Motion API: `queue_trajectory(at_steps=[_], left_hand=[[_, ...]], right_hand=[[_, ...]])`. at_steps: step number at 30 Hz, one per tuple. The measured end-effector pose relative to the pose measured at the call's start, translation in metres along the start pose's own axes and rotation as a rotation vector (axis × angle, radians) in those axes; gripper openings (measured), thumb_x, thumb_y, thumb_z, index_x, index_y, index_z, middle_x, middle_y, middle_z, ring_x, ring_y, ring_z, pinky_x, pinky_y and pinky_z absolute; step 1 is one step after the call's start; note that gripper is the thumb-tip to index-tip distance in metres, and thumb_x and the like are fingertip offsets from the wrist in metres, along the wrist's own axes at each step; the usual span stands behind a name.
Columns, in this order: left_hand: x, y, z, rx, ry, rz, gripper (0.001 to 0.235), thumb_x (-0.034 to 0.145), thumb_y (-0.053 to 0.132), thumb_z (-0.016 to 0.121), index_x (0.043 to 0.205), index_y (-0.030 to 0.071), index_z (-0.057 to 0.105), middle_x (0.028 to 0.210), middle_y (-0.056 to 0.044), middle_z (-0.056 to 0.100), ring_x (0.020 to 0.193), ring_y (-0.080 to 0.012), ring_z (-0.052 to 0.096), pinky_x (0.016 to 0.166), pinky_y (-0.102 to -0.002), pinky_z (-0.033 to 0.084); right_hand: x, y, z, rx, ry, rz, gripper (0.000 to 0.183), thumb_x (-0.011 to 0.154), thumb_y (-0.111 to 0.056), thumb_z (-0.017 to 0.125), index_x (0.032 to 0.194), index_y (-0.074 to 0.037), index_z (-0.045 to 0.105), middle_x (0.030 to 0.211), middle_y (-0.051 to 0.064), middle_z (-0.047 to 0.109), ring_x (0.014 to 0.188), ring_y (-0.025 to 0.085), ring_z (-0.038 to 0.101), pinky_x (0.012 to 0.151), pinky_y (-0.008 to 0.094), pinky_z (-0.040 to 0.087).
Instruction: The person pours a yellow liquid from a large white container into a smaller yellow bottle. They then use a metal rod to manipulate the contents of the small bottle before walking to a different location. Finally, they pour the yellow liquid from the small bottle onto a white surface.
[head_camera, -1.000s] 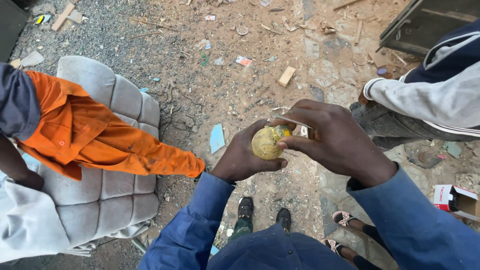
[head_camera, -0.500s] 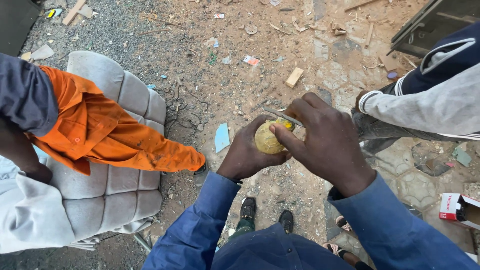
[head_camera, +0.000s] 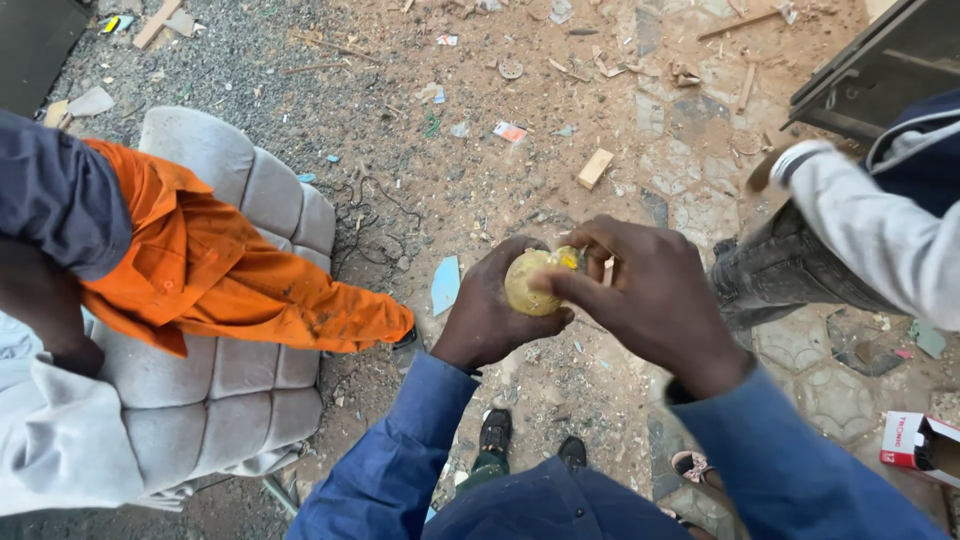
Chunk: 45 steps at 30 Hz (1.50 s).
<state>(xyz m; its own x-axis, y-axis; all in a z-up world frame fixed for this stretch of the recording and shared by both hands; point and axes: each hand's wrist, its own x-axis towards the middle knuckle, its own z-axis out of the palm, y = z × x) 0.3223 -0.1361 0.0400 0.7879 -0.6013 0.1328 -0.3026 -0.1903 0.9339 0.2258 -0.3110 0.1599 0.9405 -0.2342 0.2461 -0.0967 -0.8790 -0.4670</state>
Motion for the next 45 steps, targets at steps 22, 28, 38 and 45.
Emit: queue_trajectory(at_steps=[22,28,38,45], left_hand=[[0.105,-0.016,-0.005,-0.281,-0.181,-0.074,0.063,0.073,0.023,0.104,0.127,0.015,0.071,0.108,0.001,0.075,0.094,-0.0113,0.067,0.078,-0.031,0.059],[0.190,-0.049,0.012,-0.279,-0.135,-0.114,0.064,0.074,0.028,0.101,0.129,0.014,0.071,0.112,-0.003,0.077,0.094,-0.0140,0.068,0.076,-0.034,0.059],[0.462,-0.095,0.024,-0.201,0.026,-0.293,0.061,0.071,0.023,0.098,0.126,0.016,0.071,0.109,-0.009,0.084,0.086,-0.0213,0.082,0.064,-0.037,0.065],[0.655,-0.089,0.015,-0.341,0.084,-0.235,0.060,0.075,0.022,0.100,0.128,0.015,0.073,0.107,-0.005,0.083,0.091,-0.0163,0.076,0.072,-0.034,0.062]], right_hand=[[0.079,0.039,0.009,0.379,-0.152,0.225,0.032,0.099,-0.031,0.089,0.127,-0.019,0.082,0.095,-0.001,0.068,0.068,0.013,0.048,0.065,0.034,0.039],[0.162,0.096,0.034,0.243,-0.131,0.018,0.050,0.099,-0.032,0.091,0.142,-0.015,0.072,0.121,0.003,0.074,0.069,0.019,0.055,0.070,0.038,0.047],[0.433,0.241,0.100,0.323,0.019,-0.042,0.044,0.096,-0.045,0.097,0.098,-0.011,0.069,0.093,0.005,0.065,0.075,0.021,0.058,0.067,0.040,0.045],[0.628,0.306,0.038,0.569,-0.360,-0.030,0.069,0.102,-0.043,0.074,0.166,-0.019,0.063,0.141,0.007,0.078,0.066,0.013,0.054,0.065,0.031,0.051]])
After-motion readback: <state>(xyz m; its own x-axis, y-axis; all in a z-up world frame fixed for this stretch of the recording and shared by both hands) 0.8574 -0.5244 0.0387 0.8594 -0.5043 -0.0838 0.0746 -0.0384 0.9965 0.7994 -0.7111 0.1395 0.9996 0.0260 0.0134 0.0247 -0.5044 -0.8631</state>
